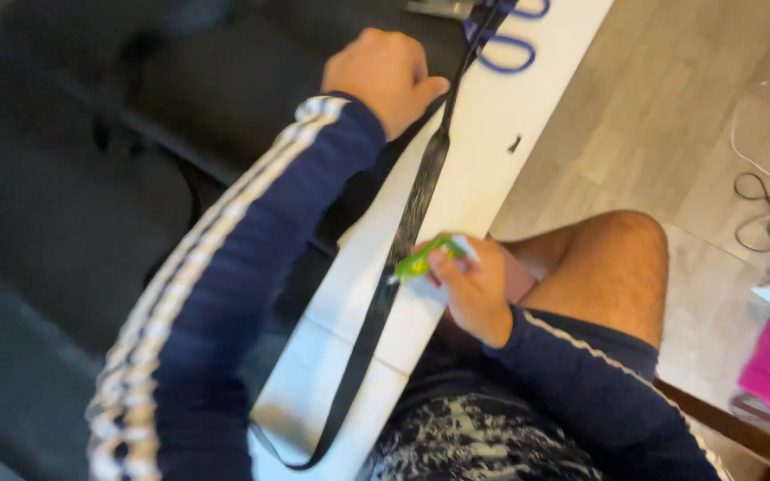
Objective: Applying glue to a leather strip and folding the edges to create a finished strap
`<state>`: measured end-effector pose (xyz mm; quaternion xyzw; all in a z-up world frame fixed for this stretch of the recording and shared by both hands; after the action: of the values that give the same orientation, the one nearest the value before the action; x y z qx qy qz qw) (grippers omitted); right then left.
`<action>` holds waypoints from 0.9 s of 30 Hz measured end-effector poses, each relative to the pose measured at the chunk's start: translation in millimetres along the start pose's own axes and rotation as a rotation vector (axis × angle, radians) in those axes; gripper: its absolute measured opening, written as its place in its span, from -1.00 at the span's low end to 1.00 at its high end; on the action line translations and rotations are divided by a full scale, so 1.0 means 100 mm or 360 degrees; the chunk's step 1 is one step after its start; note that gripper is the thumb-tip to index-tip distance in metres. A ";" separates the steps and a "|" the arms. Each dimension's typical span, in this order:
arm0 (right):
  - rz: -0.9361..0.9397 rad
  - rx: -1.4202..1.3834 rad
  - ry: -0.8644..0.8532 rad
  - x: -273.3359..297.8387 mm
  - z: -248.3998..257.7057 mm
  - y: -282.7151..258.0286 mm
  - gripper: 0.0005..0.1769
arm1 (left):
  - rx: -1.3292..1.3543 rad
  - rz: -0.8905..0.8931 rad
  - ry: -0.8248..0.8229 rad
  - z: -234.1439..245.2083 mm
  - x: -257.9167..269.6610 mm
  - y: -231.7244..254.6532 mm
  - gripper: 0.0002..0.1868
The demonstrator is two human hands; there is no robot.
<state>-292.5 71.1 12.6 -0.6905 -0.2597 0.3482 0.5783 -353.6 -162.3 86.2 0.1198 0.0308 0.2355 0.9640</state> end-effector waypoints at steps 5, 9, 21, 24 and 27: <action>0.0085 -0.0254 -0.0020 -0.03 0.03 -0.05 -0.51 | -0.0268 -0.0003 -0.0262 -0.60 -0.80 0.24 -0.47; 0.0076 -0.0240 -0.0062 -0.06 0.08 -0.04 -0.45 | -0.0419 -0.0013 -0.0476 -0.52 -0.95 0.41 -0.69; 0.0156 -0.0195 -0.0179 -0.13 0.10 -0.14 -0.57 | -0.0534 0.0102 -0.0343 -0.29 -1.61 0.44 -0.57; 0.0118 -0.0171 -0.0165 -0.11 0.11 -0.14 -0.61 | -0.0689 -0.0239 0.0363 -0.46 -2.29 0.31 -0.84; 0.0222 -0.0079 -0.0179 -0.15 0.09 -0.22 -0.59 | -0.0567 -0.0227 0.0341 -0.40 -2.30 0.27 -0.79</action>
<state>-308.1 69.3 36.5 -0.7004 -0.2515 0.4194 0.5199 -574.1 -236.7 54.6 -0.0805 0.0994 0.1797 0.9754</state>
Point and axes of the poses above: each hand's wrist, its own x-axis away from the middle knuckle, its own z-axis out of the back of the hand, y = z × x, the point moved 6 cm from there along -x, towards the middle knuckle, and after that the axes turned 2 degrees about -x, right-handed, at the moved point
